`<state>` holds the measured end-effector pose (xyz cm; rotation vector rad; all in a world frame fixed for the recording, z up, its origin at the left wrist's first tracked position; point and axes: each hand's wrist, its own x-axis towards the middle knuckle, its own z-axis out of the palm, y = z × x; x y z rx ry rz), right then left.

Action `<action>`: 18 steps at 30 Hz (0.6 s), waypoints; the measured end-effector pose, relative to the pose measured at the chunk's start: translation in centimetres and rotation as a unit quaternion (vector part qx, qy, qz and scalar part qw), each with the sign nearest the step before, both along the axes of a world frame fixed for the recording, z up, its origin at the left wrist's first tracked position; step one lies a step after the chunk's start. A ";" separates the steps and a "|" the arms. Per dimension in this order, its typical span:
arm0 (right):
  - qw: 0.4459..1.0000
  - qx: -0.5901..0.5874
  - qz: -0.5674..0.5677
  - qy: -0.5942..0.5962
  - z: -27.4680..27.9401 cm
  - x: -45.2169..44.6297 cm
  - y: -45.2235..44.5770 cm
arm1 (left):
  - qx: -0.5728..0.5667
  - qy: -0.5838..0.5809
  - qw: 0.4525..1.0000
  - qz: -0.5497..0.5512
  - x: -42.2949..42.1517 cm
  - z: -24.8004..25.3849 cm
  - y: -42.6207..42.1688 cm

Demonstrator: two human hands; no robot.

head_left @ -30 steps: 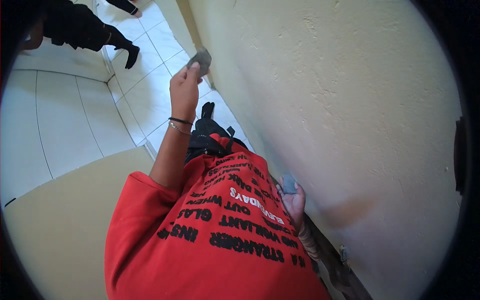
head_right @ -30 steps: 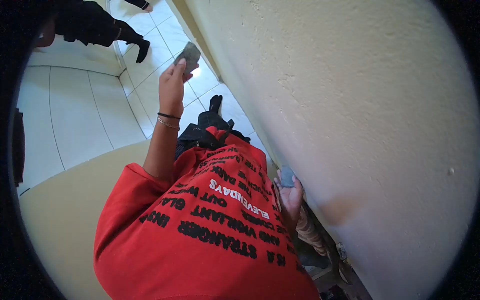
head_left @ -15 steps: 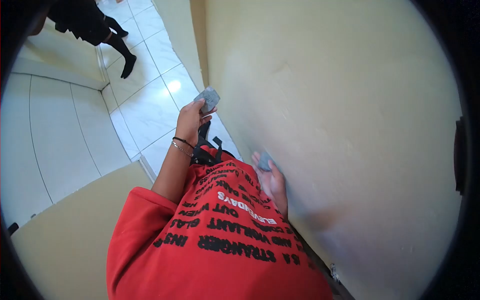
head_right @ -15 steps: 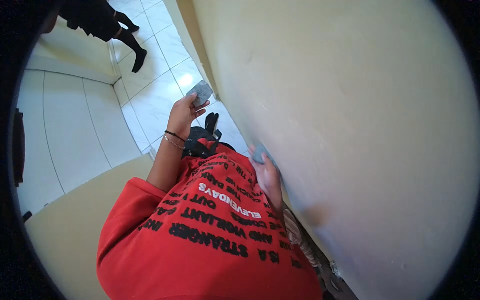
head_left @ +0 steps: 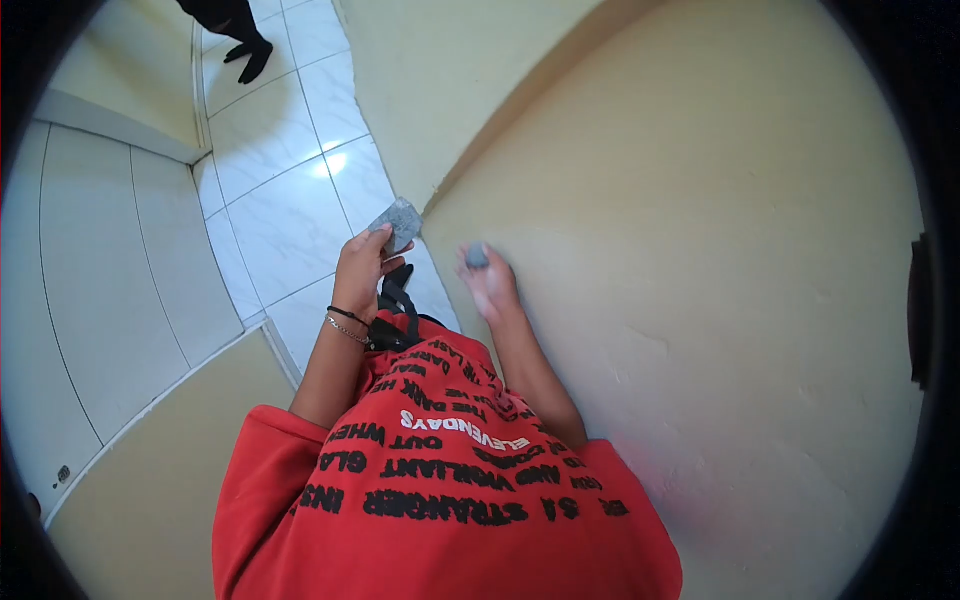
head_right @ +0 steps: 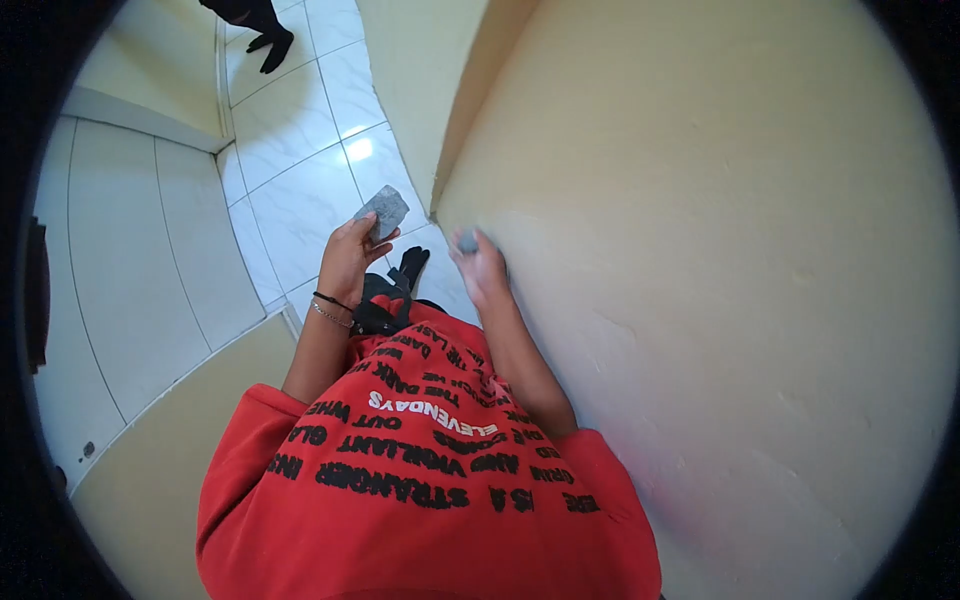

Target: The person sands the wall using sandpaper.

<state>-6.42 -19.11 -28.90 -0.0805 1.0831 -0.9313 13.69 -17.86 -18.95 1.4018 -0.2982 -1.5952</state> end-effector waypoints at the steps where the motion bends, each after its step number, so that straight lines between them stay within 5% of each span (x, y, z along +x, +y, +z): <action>1: 0.999 -0.046 0.002 -0.014 1.1 1.5 -2.1 | 0.002 0.000 1.000 0.003 0.2 -0.1 -0.1; 5: 0.991 -0.113 0.006 -0.077 5.6 4.6 -6.4 | 0.009 0.000 1.000 0.009 0.6 -0.3 -0.2; 11: 0.995 0.042 -0.083 -0.021 0.4 3.1 -2.5 | 0.012 0.002 1.000 0.026 -0.4 0.3 1.3; 18: 0.994 0.091 -0.053 0.020 -3.5 -5.6 9.1 | -0.004 -0.006 0.999 0.034 -3.2 1.1 6.7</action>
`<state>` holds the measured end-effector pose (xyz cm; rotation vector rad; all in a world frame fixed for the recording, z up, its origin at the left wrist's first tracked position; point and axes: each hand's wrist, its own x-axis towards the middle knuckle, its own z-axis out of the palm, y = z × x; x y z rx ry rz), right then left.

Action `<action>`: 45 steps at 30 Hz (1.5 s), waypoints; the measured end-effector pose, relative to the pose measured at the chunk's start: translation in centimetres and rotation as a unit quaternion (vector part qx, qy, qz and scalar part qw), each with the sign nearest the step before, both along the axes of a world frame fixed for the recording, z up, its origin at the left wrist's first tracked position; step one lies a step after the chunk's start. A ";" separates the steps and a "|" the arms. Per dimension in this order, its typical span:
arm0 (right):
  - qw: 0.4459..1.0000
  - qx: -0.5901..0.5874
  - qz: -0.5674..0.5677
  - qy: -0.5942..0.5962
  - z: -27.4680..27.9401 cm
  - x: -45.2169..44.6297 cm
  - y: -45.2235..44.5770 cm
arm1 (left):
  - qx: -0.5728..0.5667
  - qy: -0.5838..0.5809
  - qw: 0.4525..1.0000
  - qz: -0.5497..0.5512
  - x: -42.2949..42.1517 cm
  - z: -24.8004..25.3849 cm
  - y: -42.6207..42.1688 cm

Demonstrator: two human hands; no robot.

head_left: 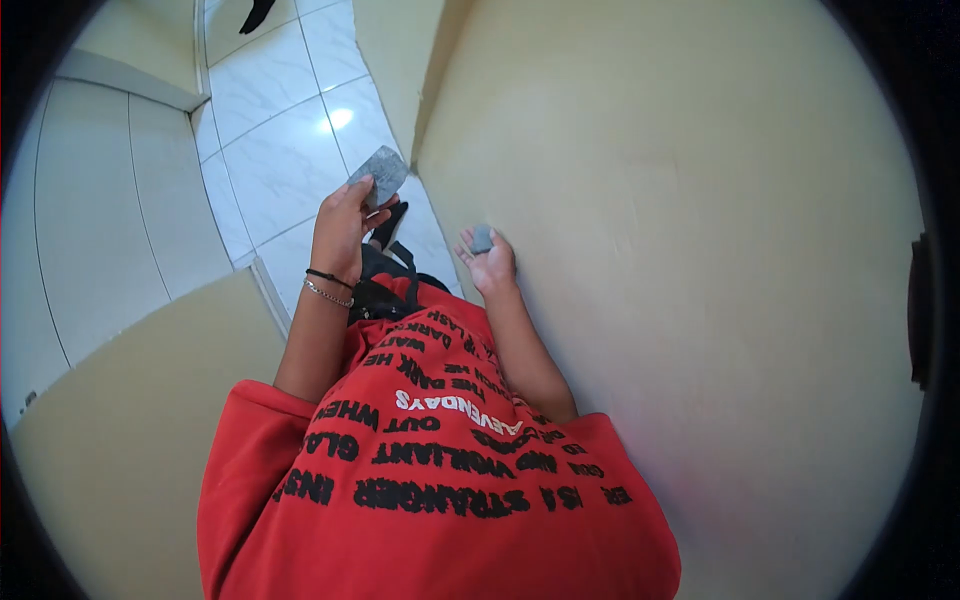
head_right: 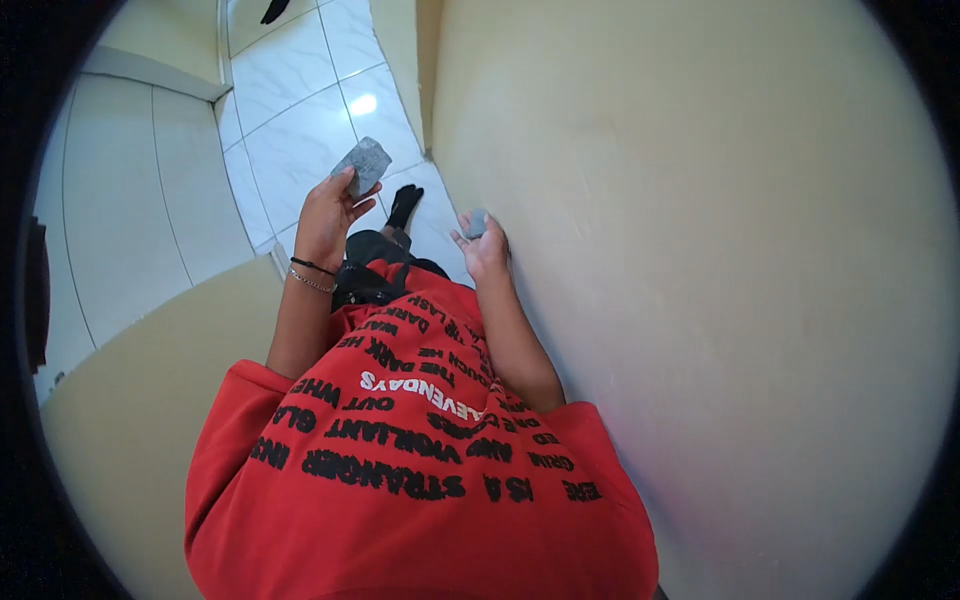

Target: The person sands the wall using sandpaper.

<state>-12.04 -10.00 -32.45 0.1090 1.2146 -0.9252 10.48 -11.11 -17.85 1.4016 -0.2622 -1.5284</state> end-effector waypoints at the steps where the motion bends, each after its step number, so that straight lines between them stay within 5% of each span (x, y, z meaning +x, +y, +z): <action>1: 1.000 0.000 0.001 0.001 0.0 -1.1 2.1 | 0.003 0.008 1.000 0.004 -0.8 0.3 1.4; 18: 0.963 0.175 -0.201 0.035 -0.5 -24.9 38.6 | 0.026 0.019 0.992 -0.126 -12.1 0.2 12.4; 21: 0.978 -0.025 -0.083 -0.191 -2.4 -26.5 41.1 | 0.035 0.025 0.993 -0.114 -11.9 -0.1 12.2; 23: 0.961 0.178 -0.012 0.212 1.6 -22.7 36.7 | 0.039 0.027 0.995 -0.085 -10.7 0.2 11.8; 26: 0.946 0.152 0.097 0.268 -4.7 -21.4 32.1 | 0.033 0.019 0.999 -0.039 -7.7 -0.2 11.8; 28: 0.932 0.137 0.142 0.304 -3.1 -17.2 26.2 | 0.015 0.007 1.000 -0.005 -5.4 0.6 12.0; 36: 0.973 0.030 0.153 0.169 -4.6 -4.3 6.3 | 0.052 -0.001 0.990 0.128 1.8 0.1 12.2; 42: 0.974 -0.185 0.122 0.052 4.4 5.2 -4.9 | 0.023 -0.001 0.988 0.155 4.7 0.6 12.1; 45: 0.982 -0.177 0.053 -0.043 8.2 7.5 -5.7 | 0.032 -0.004 0.992 0.126 5.0 1.3 11.9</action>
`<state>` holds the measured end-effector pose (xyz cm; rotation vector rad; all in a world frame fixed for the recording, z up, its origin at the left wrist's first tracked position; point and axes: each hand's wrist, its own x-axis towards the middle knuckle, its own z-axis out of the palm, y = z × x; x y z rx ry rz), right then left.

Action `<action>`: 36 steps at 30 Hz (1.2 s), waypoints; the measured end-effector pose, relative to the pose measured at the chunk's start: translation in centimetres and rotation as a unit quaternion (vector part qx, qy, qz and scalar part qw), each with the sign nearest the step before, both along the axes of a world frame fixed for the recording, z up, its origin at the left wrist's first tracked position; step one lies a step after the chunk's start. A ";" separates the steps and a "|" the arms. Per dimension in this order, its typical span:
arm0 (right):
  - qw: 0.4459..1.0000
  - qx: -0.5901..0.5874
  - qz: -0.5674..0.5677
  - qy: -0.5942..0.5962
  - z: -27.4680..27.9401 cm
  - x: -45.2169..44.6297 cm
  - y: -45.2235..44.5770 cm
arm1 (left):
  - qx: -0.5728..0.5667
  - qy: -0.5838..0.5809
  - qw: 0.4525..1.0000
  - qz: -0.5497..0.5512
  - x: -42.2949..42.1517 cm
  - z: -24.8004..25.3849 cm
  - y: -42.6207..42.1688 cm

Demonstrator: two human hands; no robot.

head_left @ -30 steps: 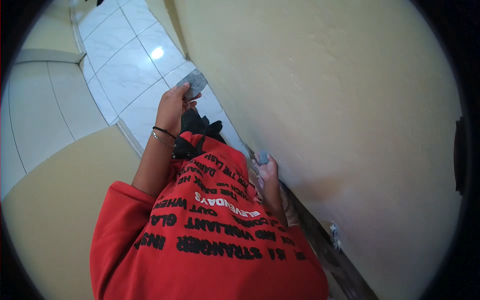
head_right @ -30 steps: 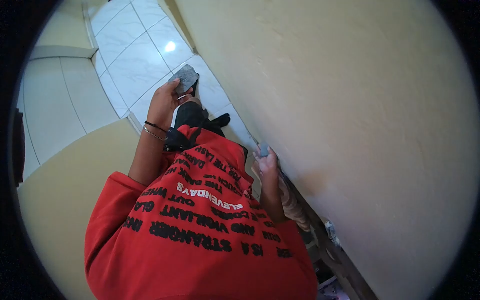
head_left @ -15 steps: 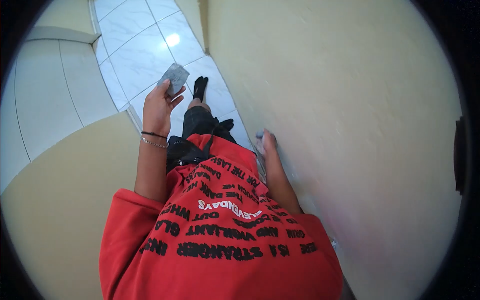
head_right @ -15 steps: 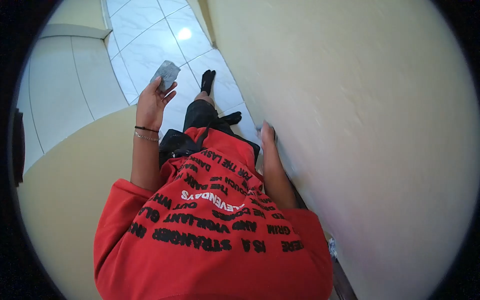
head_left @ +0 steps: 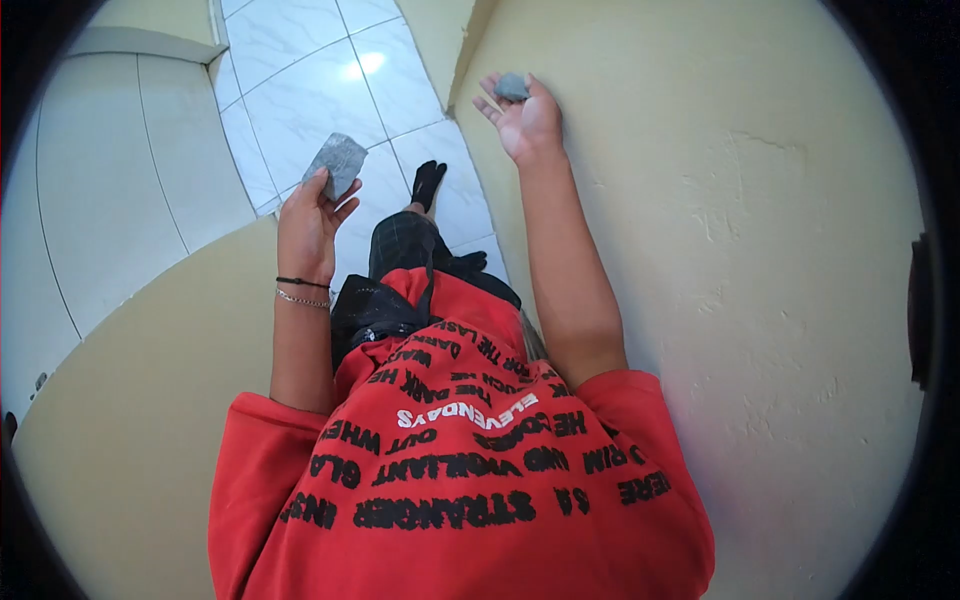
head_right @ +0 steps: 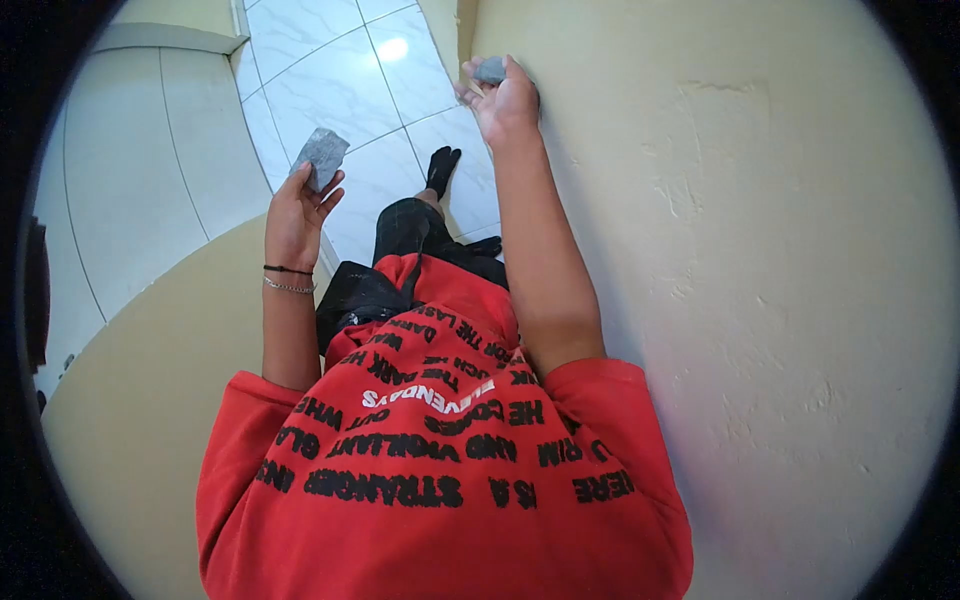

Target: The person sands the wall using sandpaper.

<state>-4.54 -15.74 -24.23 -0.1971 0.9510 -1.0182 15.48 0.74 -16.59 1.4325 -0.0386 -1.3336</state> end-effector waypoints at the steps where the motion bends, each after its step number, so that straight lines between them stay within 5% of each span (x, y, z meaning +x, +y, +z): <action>1: 1.000 0.003 -0.003 0.002 -0.4 -0.3 0.9 | -0.003 0.006 1.000 -0.009 -0.2 -0.2 0.1; 8: 0.981 0.171 -0.071 0.056 -10.4 -8.0 10.7 | -0.016 0.017 0.998 -0.054 -1.8 -0.1 0.1; 17: 0.953 0.256 -0.082 0.139 -10.5 -19.4 28.0 | 0.025 0.052 0.996 -0.070 -1.0 -0.7 1.9; 21: 0.893 0.405 -0.169 0.102 -9.1 -25.5 34.4 | 0.041 0.069 0.993 -0.091 -1.3 0.0 0.7; 24: 0.932 0.333 -0.099 0.106 -9.6 -28.7 41.9 | 0.018 0.065 0.995 -0.071 -1.2 -0.5 1.8; 31: 0.862 0.493 -0.118 0.034 -14.3 -27.9 39.6 | 0.029 0.063 0.994 -0.081 -1.0 -0.9 1.8; 33: 0.891 0.393 -0.071 0.214 -15.0 -25.1 34.8 | 0.036 0.053 0.996 -0.070 -1.4 -0.7 1.6; 36: 0.917 0.337 -0.007 0.213 -14.1 -20.9 27.4 | 0.063 0.043 0.995 -0.062 -1.5 -0.8 1.4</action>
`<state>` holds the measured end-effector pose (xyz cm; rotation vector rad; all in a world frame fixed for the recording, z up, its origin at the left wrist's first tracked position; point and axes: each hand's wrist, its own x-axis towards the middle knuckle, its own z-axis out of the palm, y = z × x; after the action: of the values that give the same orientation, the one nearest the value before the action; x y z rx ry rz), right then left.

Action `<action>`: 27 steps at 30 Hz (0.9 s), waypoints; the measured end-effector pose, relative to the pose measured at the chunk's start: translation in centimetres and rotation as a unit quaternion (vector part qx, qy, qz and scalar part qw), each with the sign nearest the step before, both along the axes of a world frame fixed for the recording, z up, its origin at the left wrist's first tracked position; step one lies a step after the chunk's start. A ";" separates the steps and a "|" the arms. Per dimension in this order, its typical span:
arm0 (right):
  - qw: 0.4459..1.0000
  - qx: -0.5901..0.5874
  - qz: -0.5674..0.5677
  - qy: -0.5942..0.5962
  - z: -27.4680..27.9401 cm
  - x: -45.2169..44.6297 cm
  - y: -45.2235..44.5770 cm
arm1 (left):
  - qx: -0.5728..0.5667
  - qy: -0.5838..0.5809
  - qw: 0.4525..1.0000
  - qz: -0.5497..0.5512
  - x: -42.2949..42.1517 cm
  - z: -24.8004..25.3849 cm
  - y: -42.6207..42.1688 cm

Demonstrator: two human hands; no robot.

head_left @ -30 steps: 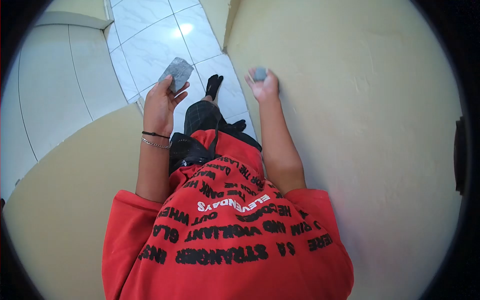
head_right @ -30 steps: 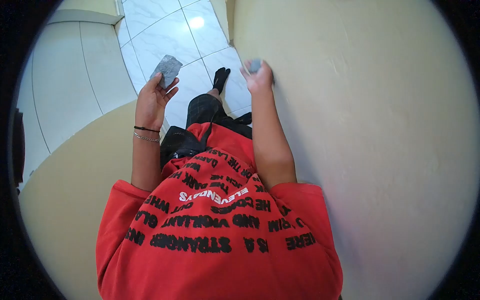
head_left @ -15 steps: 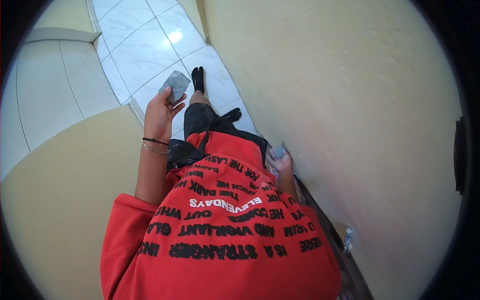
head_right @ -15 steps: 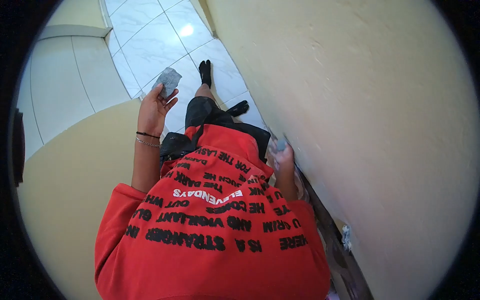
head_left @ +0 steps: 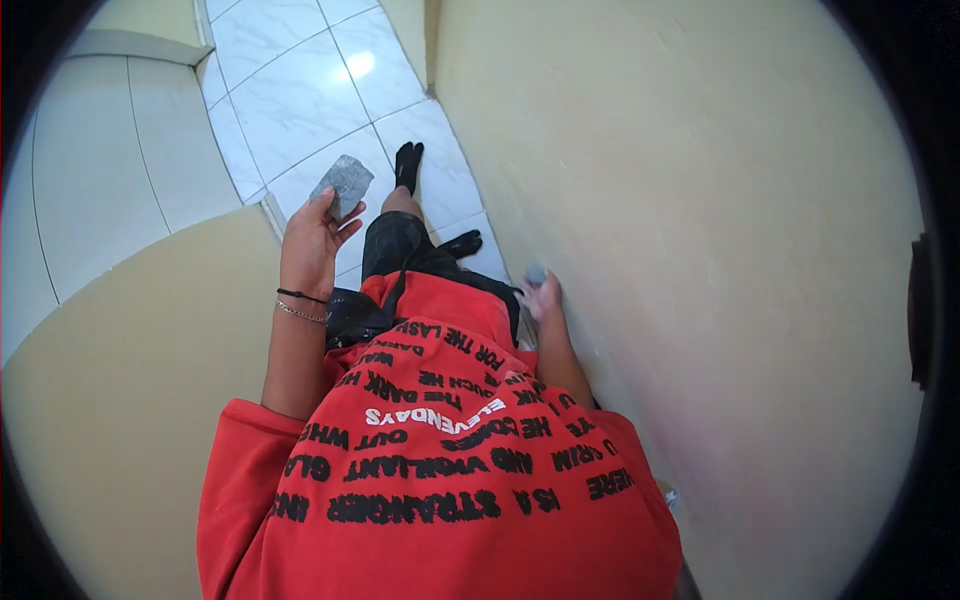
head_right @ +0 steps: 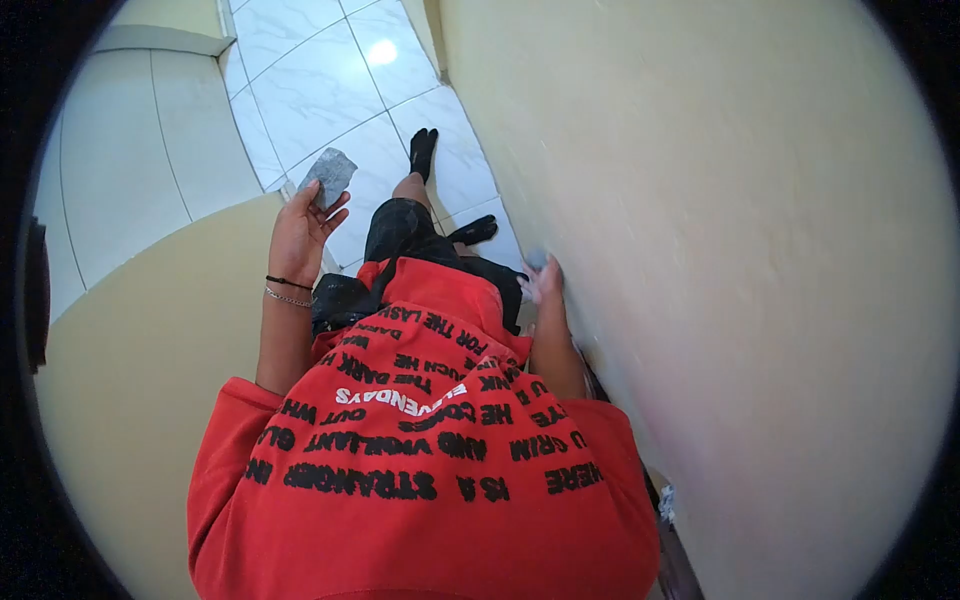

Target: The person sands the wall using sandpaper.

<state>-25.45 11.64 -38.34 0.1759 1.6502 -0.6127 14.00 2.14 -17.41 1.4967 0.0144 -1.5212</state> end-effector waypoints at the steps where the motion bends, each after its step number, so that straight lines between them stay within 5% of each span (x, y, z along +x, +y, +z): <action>1: 0.998 -0.022 0.044 0.027 -0.4 1.2 -2.1 | 0.001 0.000 1.000 0.004 0.0 0.0 -0.1; 4: 0.982 -0.084 0.134 0.106 -2.8 5.0 -7.4 | -0.014 -0.008 1.000 0.021 -0.4 -0.2 0.1; 6: 0.925 -0.076 0.317 0.193 -10.1 4.5 -10.6 | -0.022 -0.016 0.999 0.033 -0.4 -0.3 0.4; 13: 0.922 -0.296 0.234 0.091 5.5 18.4 -26.6 | -0.037 -0.053 0.998 0.027 -0.6 -0.5 0.0; 14: 0.936 -0.314 0.155 0.031 6.5 19.3 -27.2 | -0.041 -0.052 0.998 0.022 -0.6 -0.4 0.1; 18: 0.945 -0.310 -0.007 -0.103 9.2 20.9 -23.7 | -0.049 -0.017 0.999 -0.002 0.3 -0.2 0.6; 21: 0.945 -0.298 0.013 -0.135 6.5 17.8 -19.3 | -0.059 0.010 0.998 -0.017 0.3 0.5 0.2; 27: 0.969 -0.237 -0.029 -0.055 11.0 11.2 -6.1 | -0.060 0.050 0.996 -0.044 0.2 2.0 0.0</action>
<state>-14.30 5.55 -27.35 -0.0906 1.3519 -1.0057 14.16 2.13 -15.37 1.3401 -0.0841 -1.6364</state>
